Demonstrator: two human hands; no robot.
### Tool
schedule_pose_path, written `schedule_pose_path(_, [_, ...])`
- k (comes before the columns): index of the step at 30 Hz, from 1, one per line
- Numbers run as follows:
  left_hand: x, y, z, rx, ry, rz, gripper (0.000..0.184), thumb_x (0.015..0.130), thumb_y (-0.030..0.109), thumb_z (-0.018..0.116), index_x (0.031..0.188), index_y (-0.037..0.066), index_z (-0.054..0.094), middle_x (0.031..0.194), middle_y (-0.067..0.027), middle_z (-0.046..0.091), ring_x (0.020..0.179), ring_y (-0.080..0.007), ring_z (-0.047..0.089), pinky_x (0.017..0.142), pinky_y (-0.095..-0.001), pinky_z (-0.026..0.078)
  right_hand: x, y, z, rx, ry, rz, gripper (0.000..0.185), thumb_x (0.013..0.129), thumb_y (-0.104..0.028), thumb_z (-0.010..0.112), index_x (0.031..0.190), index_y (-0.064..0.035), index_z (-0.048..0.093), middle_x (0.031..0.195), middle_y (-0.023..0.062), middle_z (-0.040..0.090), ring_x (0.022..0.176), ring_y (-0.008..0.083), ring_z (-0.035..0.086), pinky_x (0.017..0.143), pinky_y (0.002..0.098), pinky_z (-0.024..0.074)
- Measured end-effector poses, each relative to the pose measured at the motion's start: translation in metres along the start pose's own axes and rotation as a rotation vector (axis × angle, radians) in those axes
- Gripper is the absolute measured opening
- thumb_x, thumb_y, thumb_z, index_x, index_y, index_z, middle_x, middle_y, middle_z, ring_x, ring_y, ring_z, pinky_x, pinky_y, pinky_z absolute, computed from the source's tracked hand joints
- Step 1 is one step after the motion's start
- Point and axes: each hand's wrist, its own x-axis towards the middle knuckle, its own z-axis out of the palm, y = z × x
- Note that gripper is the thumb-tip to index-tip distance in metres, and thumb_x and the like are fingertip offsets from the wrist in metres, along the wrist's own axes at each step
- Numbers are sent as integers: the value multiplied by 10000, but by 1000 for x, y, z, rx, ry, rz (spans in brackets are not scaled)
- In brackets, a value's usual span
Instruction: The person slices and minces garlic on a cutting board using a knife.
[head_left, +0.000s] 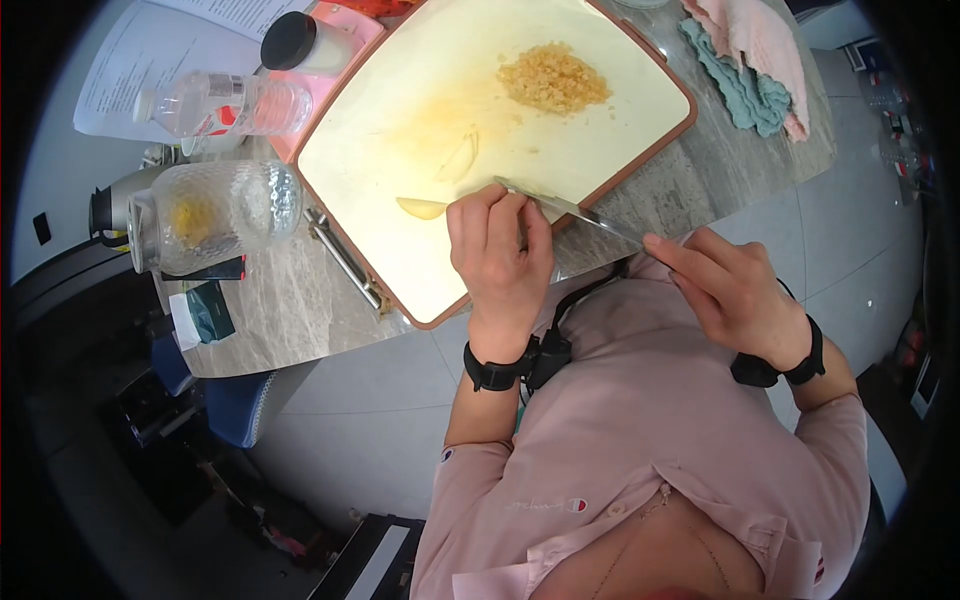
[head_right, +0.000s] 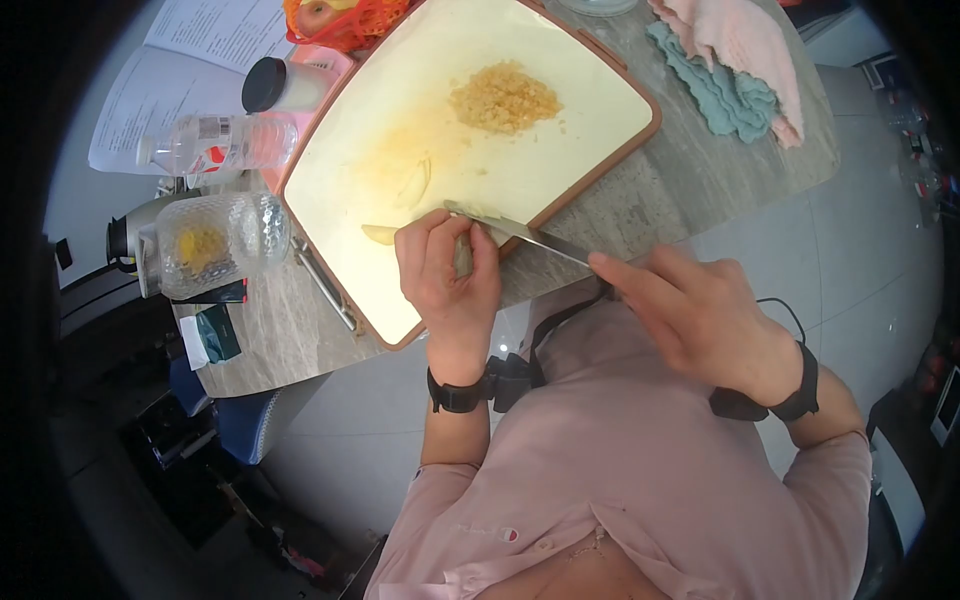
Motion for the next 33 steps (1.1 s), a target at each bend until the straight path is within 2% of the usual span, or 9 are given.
schedule_pose_path(6, [-1, -3, 1, -5, 9, 45, 235, 717, -86, 729, 910, 22, 647, 945, -111, 619, 850, -305, 575, 712, -390, 484, 6, 5, 4, 39, 8, -15, 519, 848, -24, 668, 1356, -96, 588, 760, 72, 511, 578, 279, 552, 481, 386, 426])
schedule_pose_path(15, [0, 0, -1, 16, 10, 2, 205, 722, -83, 738, 886, 16, 666, 940, -117, 661, 861, -299, 611, 750, -376, 507, -1, -4, -8, 23, -9, -15, 527, 829, -5, 665, 1345, -91, 597, 844, 71, 591, 636, 255, 610, 482, 363, 449])
schedule_pose_path(24, [-3, 0, -3, -2, -7, 33, 228, 733, -90, 737, 923, 6, 654, 956, -120, 618, 849, -307, 571, 721, -395, 481, 3, 2, 2, 13, -7, -7, 537, 829, -18, 672, 1354, -90, 584, 791, 69, 540, 598, 270, 568, 481, 381, 435])
schedule_pose_path(33, [-4, -1, -2, 1, 6, 31, 236, 722, -99, 733, 916, 10, 654, 959, -123, 623, 861, -314, 580, 724, -399, 485, -3, -4, -5, 7, -8, -11, 540, 819, -9, 672, 1346, -91, 592, 815, 64, 560, 639, 257, 603, 496, 360, 466])
